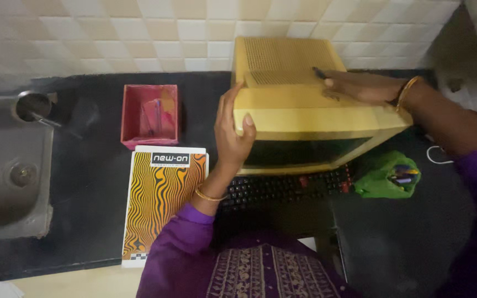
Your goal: The person wipes the screen and casing of a beige CRT monitor with a blue cloth, then wipes the keyboard. The person repeats wiping the monitor screen and casing multiple times.
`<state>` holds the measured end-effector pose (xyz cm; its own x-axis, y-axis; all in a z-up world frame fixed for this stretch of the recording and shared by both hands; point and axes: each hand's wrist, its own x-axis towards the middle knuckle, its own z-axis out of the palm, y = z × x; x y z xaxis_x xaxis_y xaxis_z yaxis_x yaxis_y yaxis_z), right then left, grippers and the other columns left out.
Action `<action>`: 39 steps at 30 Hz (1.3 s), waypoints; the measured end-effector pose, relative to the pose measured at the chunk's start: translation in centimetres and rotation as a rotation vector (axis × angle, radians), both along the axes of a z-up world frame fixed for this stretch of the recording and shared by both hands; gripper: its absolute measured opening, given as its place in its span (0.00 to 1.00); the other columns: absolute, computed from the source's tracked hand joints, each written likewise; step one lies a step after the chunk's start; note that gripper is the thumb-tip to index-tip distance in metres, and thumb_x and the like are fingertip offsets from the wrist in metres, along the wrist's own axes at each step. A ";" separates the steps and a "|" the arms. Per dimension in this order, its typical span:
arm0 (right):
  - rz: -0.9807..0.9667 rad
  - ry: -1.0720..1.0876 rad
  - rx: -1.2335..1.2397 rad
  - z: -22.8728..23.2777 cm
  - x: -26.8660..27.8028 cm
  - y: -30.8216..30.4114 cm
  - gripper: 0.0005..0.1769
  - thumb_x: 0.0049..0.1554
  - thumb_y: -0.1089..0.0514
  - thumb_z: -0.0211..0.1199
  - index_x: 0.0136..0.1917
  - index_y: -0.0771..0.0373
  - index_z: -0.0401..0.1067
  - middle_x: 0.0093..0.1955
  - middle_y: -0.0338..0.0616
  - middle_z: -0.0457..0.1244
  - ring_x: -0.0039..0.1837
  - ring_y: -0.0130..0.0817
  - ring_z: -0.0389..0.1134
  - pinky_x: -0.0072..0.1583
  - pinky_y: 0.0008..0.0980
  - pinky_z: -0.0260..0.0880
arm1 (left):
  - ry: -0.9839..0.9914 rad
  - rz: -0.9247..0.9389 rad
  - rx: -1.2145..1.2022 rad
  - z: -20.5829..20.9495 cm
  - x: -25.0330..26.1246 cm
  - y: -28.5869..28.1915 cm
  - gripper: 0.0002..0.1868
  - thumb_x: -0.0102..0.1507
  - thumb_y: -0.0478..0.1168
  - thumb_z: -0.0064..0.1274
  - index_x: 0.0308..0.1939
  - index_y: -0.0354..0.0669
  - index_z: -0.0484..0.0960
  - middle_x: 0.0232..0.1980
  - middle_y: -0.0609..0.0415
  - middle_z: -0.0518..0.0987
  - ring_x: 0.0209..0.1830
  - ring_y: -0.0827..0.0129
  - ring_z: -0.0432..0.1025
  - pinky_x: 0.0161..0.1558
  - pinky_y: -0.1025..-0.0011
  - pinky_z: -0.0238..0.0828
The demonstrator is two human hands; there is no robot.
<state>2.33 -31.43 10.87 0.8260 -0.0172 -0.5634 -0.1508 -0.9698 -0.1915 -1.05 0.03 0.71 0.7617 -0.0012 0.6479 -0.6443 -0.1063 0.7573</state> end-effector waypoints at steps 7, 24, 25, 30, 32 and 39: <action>0.380 -0.487 0.168 -0.5 -2.2 9.6 0.34 0.65 0.40 0.44 0.82 0.48 0.54 0.75 0.48 0.60 0.72 0.50 0.64 0.69 0.45 0.64 | -0.005 0.008 0.003 -0.5 0.2 -0.1 0.28 0.73 0.50 0.41 0.72 0.36 0.68 0.68 0.36 0.74 0.70 0.44 0.71 0.72 0.57 0.67; 0.035 -1.311 -0.009 -3.8 -15.2 4.0 0.25 0.65 0.60 0.62 0.74 0.60 0.69 0.68 0.52 0.65 0.72 0.50 0.64 0.75 0.49 0.62 | -0.034 0.023 0.007 -2.1 1.0 -0.2 0.26 0.73 0.43 0.44 0.74 0.38 0.67 0.72 0.41 0.73 0.75 0.47 0.68 0.76 0.57 0.62; 0.043 -1.340 -0.098 -4.0 -15.6 2.6 0.23 0.67 0.60 0.60 0.74 0.61 0.68 0.70 0.51 0.66 0.74 0.51 0.63 0.76 0.52 0.58 | -0.022 0.019 -0.004 -2.1 0.9 -0.3 0.26 0.73 0.43 0.44 0.74 0.38 0.68 0.72 0.41 0.73 0.75 0.48 0.68 0.76 0.58 0.62; 0.036 -1.408 -0.238 -5.8 -15.4 2.4 0.21 0.71 0.56 0.58 0.76 0.57 0.68 0.73 0.47 0.65 0.78 0.54 0.62 0.79 0.58 0.50 | 0.004 -0.040 -0.074 -1.4 0.6 -0.3 0.26 0.74 0.44 0.43 0.74 0.38 0.67 0.74 0.42 0.72 0.78 0.51 0.66 0.79 0.59 0.59; 0.045 -1.326 -0.176 -6.5 -15.3 5.2 0.29 0.66 0.56 0.58 0.79 0.59 0.65 0.76 0.52 0.63 0.75 0.57 0.61 0.74 0.56 0.53 | -0.068 0.017 -0.029 -1.2 0.1 -0.3 0.26 0.75 0.44 0.42 0.75 0.38 0.66 0.78 0.40 0.67 0.81 0.51 0.60 0.81 0.57 0.53; 0.126 -1.190 0.157 -4.5 -11.1 16.5 0.35 0.68 0.48 0.52 0.83 0.57 0.48 0.69 0.48 0.65 0.66 0.50 0.68 0.66 0.46 0.70 | -0.300 0.270 0.563 -0.5 -2.6 -0.3 0.23 0.73 0.38 0.45 0.74 0.47 0.71 0.77 0.54 0.71 0.84 0.51 0.55 0.83 0.44 0.40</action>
<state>-8.76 -14.94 6.36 0.8203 0.1014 0.5628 0.2944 -0.9187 -0.2635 -3.70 -0.29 0.16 0.5703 -0.2345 0.7873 -0.7132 -0.6169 0.3329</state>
